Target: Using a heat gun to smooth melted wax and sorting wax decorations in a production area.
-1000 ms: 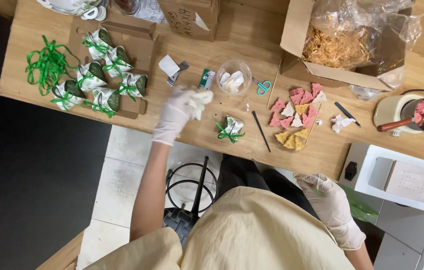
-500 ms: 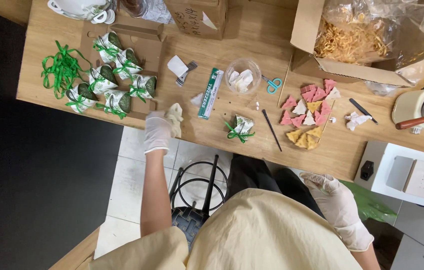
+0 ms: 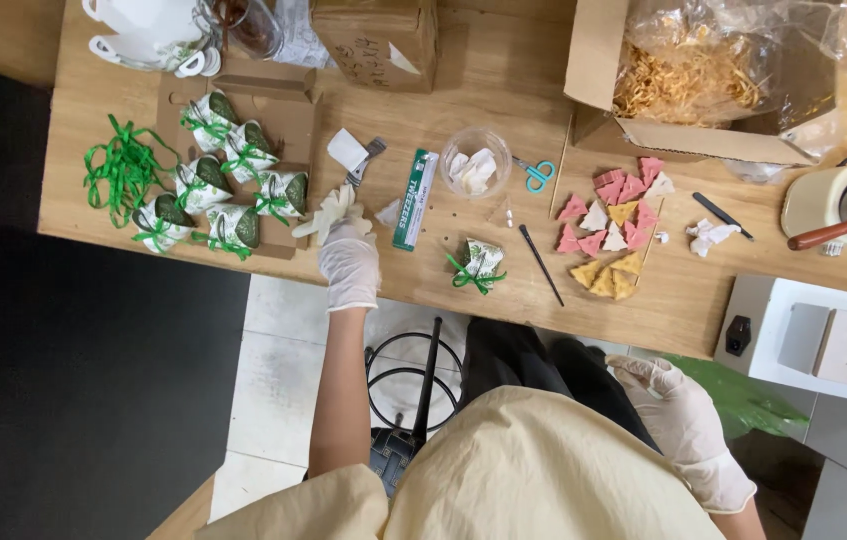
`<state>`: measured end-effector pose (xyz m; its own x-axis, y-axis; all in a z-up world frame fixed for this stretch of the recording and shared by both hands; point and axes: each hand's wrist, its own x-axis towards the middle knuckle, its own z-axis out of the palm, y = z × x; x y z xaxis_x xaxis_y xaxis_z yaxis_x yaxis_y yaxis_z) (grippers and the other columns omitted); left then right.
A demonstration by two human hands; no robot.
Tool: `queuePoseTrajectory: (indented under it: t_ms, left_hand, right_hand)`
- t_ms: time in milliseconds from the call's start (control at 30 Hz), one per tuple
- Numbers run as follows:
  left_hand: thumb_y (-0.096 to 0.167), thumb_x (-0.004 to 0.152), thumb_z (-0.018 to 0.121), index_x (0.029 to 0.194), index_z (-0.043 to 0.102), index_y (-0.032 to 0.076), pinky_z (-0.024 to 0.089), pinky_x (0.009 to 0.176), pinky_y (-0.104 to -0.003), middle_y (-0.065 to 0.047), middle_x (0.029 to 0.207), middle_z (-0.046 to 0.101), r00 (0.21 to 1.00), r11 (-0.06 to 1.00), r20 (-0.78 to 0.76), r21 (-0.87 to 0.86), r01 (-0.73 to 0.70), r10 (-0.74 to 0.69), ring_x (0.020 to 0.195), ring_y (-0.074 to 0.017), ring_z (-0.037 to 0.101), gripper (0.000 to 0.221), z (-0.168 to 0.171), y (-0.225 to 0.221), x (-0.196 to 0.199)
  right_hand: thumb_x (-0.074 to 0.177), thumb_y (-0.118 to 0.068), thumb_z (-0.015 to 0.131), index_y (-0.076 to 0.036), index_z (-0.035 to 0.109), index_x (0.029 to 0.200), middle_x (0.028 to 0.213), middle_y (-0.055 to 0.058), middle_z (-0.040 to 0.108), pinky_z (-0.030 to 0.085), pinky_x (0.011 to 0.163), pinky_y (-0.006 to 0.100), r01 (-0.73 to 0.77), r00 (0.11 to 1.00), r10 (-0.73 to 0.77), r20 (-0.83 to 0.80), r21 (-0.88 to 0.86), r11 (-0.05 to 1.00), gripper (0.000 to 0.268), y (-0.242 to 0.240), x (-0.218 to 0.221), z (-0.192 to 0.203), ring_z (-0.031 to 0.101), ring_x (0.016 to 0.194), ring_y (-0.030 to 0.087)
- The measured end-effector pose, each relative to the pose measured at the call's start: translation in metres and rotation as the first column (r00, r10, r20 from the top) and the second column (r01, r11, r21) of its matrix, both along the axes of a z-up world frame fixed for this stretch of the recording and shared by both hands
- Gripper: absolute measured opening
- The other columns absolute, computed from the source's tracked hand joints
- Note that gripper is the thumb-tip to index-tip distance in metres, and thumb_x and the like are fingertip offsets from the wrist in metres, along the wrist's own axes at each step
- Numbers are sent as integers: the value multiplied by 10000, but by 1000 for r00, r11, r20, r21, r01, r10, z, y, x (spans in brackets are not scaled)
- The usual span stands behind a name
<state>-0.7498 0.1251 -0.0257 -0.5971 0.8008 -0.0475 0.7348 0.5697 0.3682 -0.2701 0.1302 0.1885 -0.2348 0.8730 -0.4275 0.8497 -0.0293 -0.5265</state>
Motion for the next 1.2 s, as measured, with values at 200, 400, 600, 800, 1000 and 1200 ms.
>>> queuePoseTrajectory:
  t_ms: [200,400,600,800,1000,1200]
  left_hand:
    - [212,916,769,1161,713,61,515,948,-467,-203,1164,717,996,999,93,36,13,-16,1131,-396,655,293,40,-3,19]
    - [-29,919,600,1304,664,12,521,917,-428,-219,1131,729,950,978,260,162,135,-174,1052,-359,698,393,176,14,80]
    - [-31,944,580,1321,641,11,532,930,-391,-207,1196,724,914,966,337,200,164,-225,1088,-298,706,384,179,8,170]
    - [73,945,640,1289,671,67,528,903,-422,-208,1152,714,853,947,421,52,316,-308,1060,-345,700,345,186,-10,322]
    - [107,914,628,1215,688,73,522,919,-438,-200,1127,717,633,739,425,148,657,-647,1071,-371,676,309,144,-55,477]
    - [235,932,635,1167,728,135,516,963,-437,-130,1163,732,628,651,359,-69,756,-691,1120,-335,667,272,135,-69,520]
  right_hand:
    - [863,-165,716,-199,793,1083,944,63,763,545,752,346,-65,995,69,-78,55,996,235,4,3,2,718,853,250]
    - [865,-170,716,-187,802,1040,921,76,756,560,724,374,-3,995,19,-95,170,985,196,-4,24,13,711,828,292]
    - [887,-181,719,-193,806,1054,923,68,760,566,753,375,80,993,-64,-103,154,985,189,-44,81,12,712,850,284]
    - [884,-181,707,-177,799,1076,987,56,769,569,782,348,348,934,-329,-141,138,927,214,-108,171,25,725,880,258]
    - [906,-184,703,-131,787,1102,1066,65,776,563,825,304,691,721,-672,-170,102,716,220,-217,276,13,743,919,206]
    - [937,-192,702,-91,780,1130,1124,47,789,522,905,263,891,449,-875,-178,24,453,231,-307,336,6,724,996,133]
